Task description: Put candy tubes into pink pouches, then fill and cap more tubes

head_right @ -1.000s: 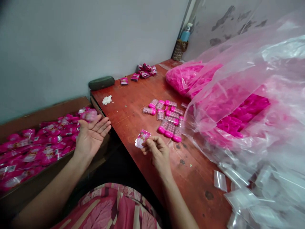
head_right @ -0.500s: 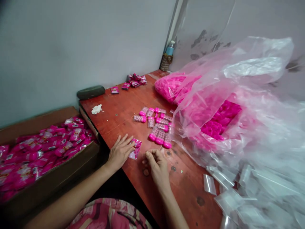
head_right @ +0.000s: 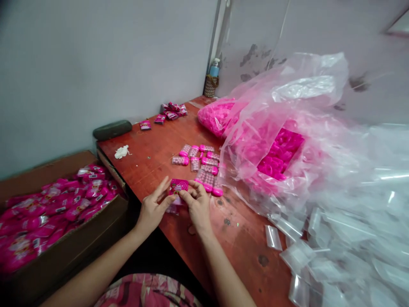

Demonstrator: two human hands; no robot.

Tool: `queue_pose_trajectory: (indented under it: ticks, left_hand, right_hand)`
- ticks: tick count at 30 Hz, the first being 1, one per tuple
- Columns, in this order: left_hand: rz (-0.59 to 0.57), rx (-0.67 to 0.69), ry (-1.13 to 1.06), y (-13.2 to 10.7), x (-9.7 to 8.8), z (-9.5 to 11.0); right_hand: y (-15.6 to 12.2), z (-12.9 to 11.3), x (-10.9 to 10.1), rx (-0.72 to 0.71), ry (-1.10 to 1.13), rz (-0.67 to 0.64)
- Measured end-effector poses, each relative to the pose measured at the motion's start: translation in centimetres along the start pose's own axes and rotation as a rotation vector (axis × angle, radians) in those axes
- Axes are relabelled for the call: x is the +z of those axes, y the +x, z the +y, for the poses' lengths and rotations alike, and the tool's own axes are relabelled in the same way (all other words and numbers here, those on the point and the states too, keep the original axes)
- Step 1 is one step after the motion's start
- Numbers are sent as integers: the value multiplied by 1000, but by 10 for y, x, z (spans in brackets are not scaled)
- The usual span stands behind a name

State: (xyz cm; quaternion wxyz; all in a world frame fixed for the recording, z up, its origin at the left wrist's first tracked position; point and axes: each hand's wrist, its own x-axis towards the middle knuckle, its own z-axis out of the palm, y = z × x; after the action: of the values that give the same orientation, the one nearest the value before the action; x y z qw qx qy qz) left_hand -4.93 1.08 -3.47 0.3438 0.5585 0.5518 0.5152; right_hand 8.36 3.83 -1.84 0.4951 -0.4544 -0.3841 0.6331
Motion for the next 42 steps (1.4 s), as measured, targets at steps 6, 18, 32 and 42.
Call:
queue_pose_trajectory:
  ticks: [6,18,32,42]
  left_hand:
    - [-124,-513,-618,4,-11,9]
    - [141,-749,-841,1,-37,-4]
    - [385,-918,-1191,18,-17,1]
    - [393,-932,-1273,20,9,16]
  right_hand:
    - [0,-3,11,0,-64,-21]
    - [34,-17,-38,-711,-1342,-162]
    - [73,-39,-54,-641,-1451,-336]
    - [-45,6,4,59,-329,-109]
